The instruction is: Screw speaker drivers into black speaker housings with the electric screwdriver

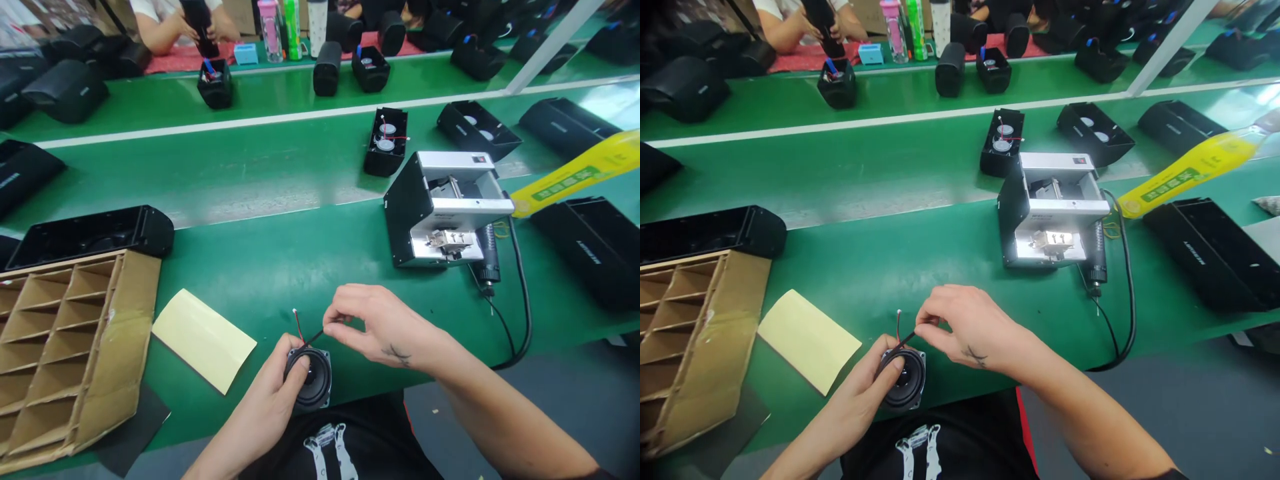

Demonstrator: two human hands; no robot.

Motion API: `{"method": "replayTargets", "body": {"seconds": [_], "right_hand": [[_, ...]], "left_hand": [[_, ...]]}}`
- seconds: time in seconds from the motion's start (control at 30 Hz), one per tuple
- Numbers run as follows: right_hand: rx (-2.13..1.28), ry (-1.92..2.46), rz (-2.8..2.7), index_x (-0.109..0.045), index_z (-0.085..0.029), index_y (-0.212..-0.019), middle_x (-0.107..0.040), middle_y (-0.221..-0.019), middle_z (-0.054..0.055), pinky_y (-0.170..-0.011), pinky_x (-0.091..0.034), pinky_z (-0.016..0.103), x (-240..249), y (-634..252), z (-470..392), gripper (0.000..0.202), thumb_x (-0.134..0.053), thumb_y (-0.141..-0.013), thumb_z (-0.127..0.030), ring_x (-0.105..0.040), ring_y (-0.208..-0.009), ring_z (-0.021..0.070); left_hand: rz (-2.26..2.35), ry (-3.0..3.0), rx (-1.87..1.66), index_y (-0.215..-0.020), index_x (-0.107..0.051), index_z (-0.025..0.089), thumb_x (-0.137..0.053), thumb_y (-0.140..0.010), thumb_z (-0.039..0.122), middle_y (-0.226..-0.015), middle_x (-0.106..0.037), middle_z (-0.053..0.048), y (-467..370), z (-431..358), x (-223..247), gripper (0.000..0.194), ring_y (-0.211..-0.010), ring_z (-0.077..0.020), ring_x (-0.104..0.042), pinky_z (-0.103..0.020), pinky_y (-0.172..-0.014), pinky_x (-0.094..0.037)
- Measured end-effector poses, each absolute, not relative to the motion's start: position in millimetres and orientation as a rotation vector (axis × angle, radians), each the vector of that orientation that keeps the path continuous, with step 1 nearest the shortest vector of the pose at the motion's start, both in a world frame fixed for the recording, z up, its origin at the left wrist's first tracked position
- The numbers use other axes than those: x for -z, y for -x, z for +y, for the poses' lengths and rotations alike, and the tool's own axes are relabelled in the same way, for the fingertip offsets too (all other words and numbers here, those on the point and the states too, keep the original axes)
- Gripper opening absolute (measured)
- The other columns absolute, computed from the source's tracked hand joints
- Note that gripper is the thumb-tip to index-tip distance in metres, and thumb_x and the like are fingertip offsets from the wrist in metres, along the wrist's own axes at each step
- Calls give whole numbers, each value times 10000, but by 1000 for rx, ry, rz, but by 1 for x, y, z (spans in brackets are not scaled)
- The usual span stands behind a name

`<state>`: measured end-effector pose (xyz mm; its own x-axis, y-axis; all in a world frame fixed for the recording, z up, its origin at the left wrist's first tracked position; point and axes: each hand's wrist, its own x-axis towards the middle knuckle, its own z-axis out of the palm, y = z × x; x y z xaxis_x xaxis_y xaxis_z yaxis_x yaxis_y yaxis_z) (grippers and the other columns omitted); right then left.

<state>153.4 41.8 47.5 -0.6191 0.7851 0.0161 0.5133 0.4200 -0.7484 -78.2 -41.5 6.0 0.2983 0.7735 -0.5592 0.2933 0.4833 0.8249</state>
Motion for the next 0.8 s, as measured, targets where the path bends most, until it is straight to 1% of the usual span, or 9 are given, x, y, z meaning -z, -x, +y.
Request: {"method": "replayTargets", "body": {"seconds": [0.13,0.23,0.33,0.4,0.47,0.53,0.6,0.67,0.8], "right_hand": [[-1082,1094,-2238,-700,-178,-854,-681,-829,-21,-750,-433,261,-45,-151,38,103,-704,-956,-196,-595,-791,119],[-1109,1108,-2159,-682,-179,-826,-659,-809,-26,-744,-438,248,-40,-149,35,132,-694,-956,-197,-583,-763,106],[-1112,1131,-2096,-678,-180,-805,-644,-787,-28,-717,-435,235,-38,-148,32,149,-684,-954,-187,-575,-732,97],[-1102,1146,-2074,-682,-181,-799,-643,-780,-25,-709,-435,236,-37,-148,31,154,-676,-953,-184,-576,-725,100],[-1093,1158,-2068,-687,-181,-795,-647,-778,-20,-706,-437,243,-36,-147,30,158,-671,-953,-187,-578,-723,107],[-1086,1168,-2065,-691,-180,-798,-651,-778,-16,-706,-438,247,-35,-147,29,161,-667,-956,-191,-581,-725,110],[-1081,1174,-2059,-695,-179,-802,-653,-780,-15,-707,-438,246,-34,-147,29,160,-667,-959,-194,-584,-728,109],[-1080,1177,-2058,-699,-179,-810,-657,-784,-15,-710,-439,244,-34,-147,28,157,-673,-962,-206,-589,-733,107],[-1088,1176,-2067,-700,-179,-813,-664,-791,-15,-712,-441,243,-34,-149,28,163,-679,-968,-223,-593,-736,106]], "left_hand": [[1170,-910,-395,-1174,-497,264,-443,-1038,644,-1003,-563,7,82,-47,-14,408,-778,-160,-616,-331,-731,-571],[1159,-888,-392,-1324,-501,284,-462,-1050,608,-1078,-635,-8,85,-50,-17,426,-778,-157,-658,-345,-817,-573],[1157,-847,-409,-1474,-485,311,-481,-1050,587,-1240,-668,-49,88,-51,-18,506,-845,-181,-675,-364,-876,-569],[1132,-812,-429,-1484,-519,311,-477,-1053,580,-1337,-653,-69,89,-49,-20,509,-917,-203,-679,-366,-889,-572],[1112,-796,-450,-1453,-567,304,-470,-1058,572,-1393,-636,-75,89,-45,-24,487,-981,-219,-675,-357,-884,-577],[1102,-797,-466,-1415,-610,282,-468,-1060,562,-1380,-648,-82,87,-43,-26,474,-1014,-230,-669,-353,-886,-579],[1097,-790,-489,-1376,-645,258,-475,-1056,562,-1320,-679,-85,86,-43,-24,473,-974,-224,-673,-349,-872,-586],[1098,-770,-514,-1361,-658,251,-490,-1046,570,-1306,-694,-86,86,-45,-19,479,-953,-221,-679,-342,-842,-596],[1147,-760,-532,-1377,-653,252,-532,-1020,577,-1330,-703,-98,88,-47,-13,498,-1093,-261,-678,-324,-827,-597]]}}
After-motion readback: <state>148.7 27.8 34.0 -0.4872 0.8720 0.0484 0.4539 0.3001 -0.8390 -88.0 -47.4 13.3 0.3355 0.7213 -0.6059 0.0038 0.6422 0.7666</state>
